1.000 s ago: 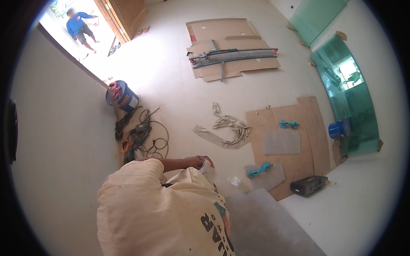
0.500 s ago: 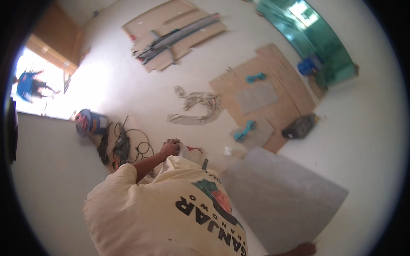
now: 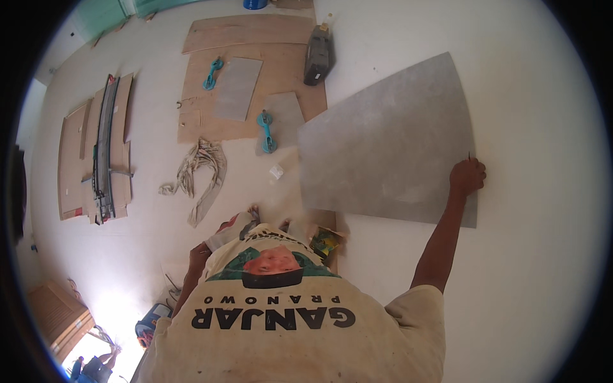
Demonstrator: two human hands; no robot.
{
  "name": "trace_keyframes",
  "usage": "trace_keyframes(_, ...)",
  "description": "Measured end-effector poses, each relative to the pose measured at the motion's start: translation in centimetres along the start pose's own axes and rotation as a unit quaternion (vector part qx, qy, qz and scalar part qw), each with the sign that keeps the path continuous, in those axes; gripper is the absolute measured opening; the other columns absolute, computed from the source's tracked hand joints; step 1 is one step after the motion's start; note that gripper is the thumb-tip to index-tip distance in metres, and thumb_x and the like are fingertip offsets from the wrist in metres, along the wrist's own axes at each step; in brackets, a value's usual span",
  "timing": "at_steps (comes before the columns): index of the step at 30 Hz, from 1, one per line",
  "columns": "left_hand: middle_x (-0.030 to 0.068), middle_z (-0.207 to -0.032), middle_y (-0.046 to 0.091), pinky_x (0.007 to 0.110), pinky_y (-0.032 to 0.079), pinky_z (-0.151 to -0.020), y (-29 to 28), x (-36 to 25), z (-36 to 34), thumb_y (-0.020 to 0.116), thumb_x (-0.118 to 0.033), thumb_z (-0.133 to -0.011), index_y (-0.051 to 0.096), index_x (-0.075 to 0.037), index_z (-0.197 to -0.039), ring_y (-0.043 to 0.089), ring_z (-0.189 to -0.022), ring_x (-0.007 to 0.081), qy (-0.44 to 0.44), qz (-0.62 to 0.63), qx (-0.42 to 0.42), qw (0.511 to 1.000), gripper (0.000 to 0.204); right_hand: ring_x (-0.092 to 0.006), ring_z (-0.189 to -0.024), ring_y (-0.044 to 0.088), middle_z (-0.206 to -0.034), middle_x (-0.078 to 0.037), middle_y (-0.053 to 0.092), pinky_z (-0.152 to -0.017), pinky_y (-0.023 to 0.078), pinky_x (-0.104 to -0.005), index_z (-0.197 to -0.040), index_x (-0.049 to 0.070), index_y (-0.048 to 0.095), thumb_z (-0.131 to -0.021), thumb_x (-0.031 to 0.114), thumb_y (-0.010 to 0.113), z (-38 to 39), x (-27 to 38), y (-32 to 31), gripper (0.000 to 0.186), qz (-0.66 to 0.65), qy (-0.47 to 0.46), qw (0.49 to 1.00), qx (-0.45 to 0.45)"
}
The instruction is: The person measures and marks a large ceramic tile using a tape measure and a pencil. They then carry the tile with a coworker to a manual tile cutter, position it, and score the surface. The person snaps the tile along the scored line and measures the resulting piece.
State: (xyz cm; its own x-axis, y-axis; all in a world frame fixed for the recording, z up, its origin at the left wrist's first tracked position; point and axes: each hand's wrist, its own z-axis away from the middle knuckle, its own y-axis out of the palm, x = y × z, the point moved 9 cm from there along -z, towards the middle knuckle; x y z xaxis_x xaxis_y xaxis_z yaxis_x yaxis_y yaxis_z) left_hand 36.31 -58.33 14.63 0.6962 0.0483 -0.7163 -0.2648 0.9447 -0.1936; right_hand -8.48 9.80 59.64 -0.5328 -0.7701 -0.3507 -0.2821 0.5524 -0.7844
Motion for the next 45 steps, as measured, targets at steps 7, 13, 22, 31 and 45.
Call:
trace_keyframes(7, 0.0099, -0.093, 0.074, 0.033, 0.054, -0.074, 0.9, 1.7, -3.3, 0.073, -0.020, -0.079, 0.071, -0.006, -0.109, 0.071, -0.084, 0.0193, 0.088, -0.110, -0.046, 0.989, 0.033, -0.0358, -0.105, 0.058, -0.116, -0.014, 0.057, -0.085, 0.052, -0.0496, -0.111, 0.007, 0.064, -0.096, 0.027, 0.051, -0.9, -0.2, 1.5, 0.027, -0.007, -0.007, 1.000, -0.014)
trace_keyframes(13, 0.0113, -0.084, 0.071, 0.037, 0.053, -0.073, 2.3, 1.5, -5.4, 0.075, -0.023, -0.075, 0.066, -0.007, -0.097, 0.069, -0.078, 0.0270, 0.104, -0.191, -0.101, 0.971, 0.029, -0.0362, -0.104, 0.058, -0.114, -0.015, 0.058, -0.086, 0.052, -0.0488, -0.110, 0.007, 0.064, -0.096, 0.027, 0.051, -1.7, -1.4, 1.8, 0.028, -0.028, -0.013, 0.999, -0.025)
trace_keyframes(22, 0.0158, -0.085, 0.068, 0.045, 0.053, -0.076, 9.1, -2.7, -6.0, 0.069, -0.022, -0.078, 0.063, -0.006, -0.085, 0.066, -0.083, 0.0363, 0.211, -0.410, -0.178, 0.869, 0.018, -0.0357, -0.101, 0.058, -0.109, -0.015, 0.059, -0.084, 0.051, -0.0481, -0.107, 0.006, 0.065, -0.094, 0.024, 0.055, -1.6, -1.1, 1.9, 0.025, -0.060, -0.052, 0.996, -0.044)
trace_keyframes(31, 0.0195, -0.104, 0.066, 0.044, 0.050, -0.087, 17.5, -13.8, -9.6, 0.078, -0.036, -0.074, 0.066, -0.003, -0.098, 0.063, -0.099, 0.0353, 0.198, -0.483, 0.124, 0.844, 0.043, -0.0356, -0.100, 0.057, -0.106, -0.015, 0.058, -0.083, 0.050, -0.0473, -0.104, 0.005, 0.065, -0.092, 0.023, 0.057, -1.6, -1.6, 1.7, 0.024, -0.091, -0.057, 0.993, -0.042)
trace_keyframes(45, 0.0335, -0.148, 0.026, 0.058, 0.039, -0.104, 69.3, -22.5, 5.1, 0.057, -0.068, -0.086, 0.010, -0.007, -0.153, 0.038, -0.134, 0.0464, -0.346, 0.110, 0.456, 0.812, 0.102, -0.0332, -0.102, 0.055, -0.107, -0.015, 0.058, -0.086, 0.047, -0.0458, -0.107, 0.003, 0.065, -0.094, 0.021, 0.055, -2.1, -1.4, 2.3, 0.024, -0.117, -0.050, 0.992, 0.003)
